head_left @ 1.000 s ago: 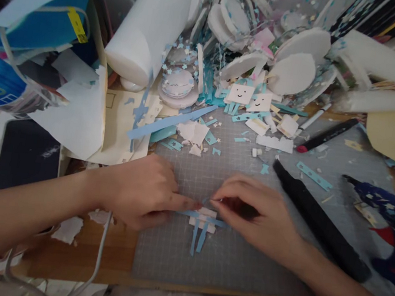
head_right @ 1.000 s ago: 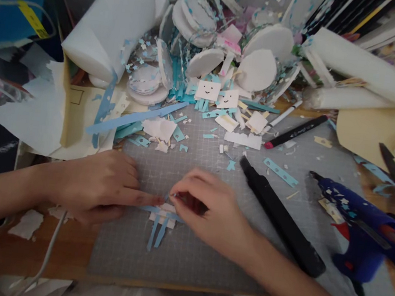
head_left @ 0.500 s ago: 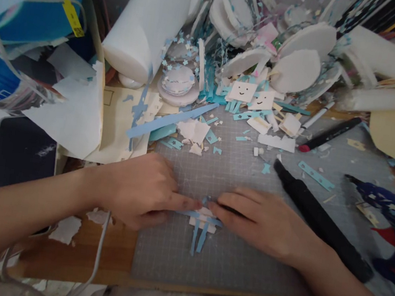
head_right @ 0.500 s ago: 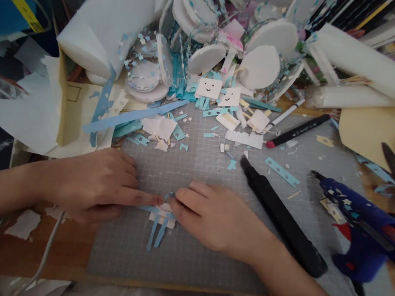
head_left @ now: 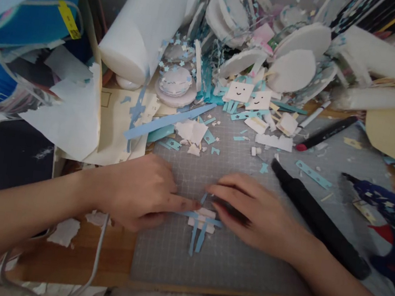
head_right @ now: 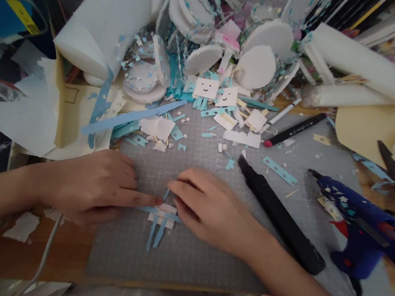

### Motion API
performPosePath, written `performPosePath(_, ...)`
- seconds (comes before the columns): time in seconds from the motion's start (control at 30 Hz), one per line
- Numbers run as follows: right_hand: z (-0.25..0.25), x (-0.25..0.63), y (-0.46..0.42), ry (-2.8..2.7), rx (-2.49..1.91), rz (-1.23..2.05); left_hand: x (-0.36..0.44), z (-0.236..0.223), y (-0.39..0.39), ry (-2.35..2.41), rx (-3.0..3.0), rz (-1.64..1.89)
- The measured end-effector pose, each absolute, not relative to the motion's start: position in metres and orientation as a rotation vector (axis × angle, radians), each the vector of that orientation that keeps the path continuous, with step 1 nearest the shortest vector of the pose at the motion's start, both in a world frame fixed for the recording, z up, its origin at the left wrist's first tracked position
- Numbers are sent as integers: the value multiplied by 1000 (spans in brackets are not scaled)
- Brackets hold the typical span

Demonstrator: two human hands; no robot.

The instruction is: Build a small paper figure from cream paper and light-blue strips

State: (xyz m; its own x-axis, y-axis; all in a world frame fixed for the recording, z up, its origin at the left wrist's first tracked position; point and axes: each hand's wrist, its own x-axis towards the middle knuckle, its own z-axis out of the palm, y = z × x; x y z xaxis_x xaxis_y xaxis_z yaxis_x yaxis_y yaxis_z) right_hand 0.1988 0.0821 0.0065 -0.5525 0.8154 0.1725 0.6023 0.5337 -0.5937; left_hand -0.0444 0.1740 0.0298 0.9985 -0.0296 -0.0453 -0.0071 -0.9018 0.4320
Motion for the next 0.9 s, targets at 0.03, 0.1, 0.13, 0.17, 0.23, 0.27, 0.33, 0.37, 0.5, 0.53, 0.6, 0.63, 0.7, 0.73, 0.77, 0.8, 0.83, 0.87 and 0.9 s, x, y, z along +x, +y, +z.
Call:
performPosePath(0.03, 6, 197, 82, -2348, -1169, 686, -44, 30, 174, -26, 2700, -72)
performPosePath(0.1, 5, 195, 83, -2320, -1178, 720, -45, 29, 174, -32, 2710, -74)
performPosePath(0.13, 5, 193, 83, -2279, -1178, 739, -45, 29, 174, -37, 2714, -70)
performPosePath(0.17, 5, 193, 83, -2223, -1178, 761, -45, 29, 175, -42, 2719, -64)
performPosePath(0.23, 7, 192, 84, -2092, -1195, 806, -45, 29, 176, -52, 2736, -47)
performPosePath(0.27, 8, 192, 85, -2021, -1215, 824, -46, 30, 177, -57, 2744, -33)
performPosePath(0.33, 11, 192, 86, -1856, -1279, 848, -46, 32, 177, -57, 2756, 10)
performPosePath(0.37, 13, 192, 87, -1760, -1311, 854, -45, 34, 176, -48, 2761, 36)
performPosePath(0.5, 23, 193, 80, -1411, -1386, 916, -42, 43, 163, 72, 2810, 72)
performPosePath(0.53, 27, 194, 75, -1372, -1402, 938, -41, 44, 159, 102, 2839, 57)
performPosePath(0.6, 34, 197, 63, -1356, -1439, 967, -39, 45, 151, 141, 2896, 26)
performPosePath(0.63, 36, 198, 55, -1365, -1452, 970, -38, 44, 148, 160, 2917, 22)
performPosePath(0.7, 38, 201, 39, -1385, -1463, 965, -38, 42, 146, 223, 2947, 28)
performPosePath(0.73, 37, 202, 31, -1387, -1468, 962, -39, 41, 147, 262, 2962, 35)
performPosePath(0.77, 34, 202, 24, -1385, -1471, 958, -40, 40, 148, 306, 2981, 44)
performPosePath(0.8, 31, 202, 16, -1384, -1475, 950, -41, 40, 150, 353, 3007, 50)
performPosePath(0.83, 26, 202, 10, -1387, -1487, 941, -43, 41, 152, 404, 3034, 46)
performPosePath(0.87, 22, 200, 4, -1397, -1500, 924, -44, 44, 153, 461, 3060, 52)
performPosePath(0.9, 18, 199, -1, -1414, -1512, 897, -46, 47, 152, 526, 3079, 63)
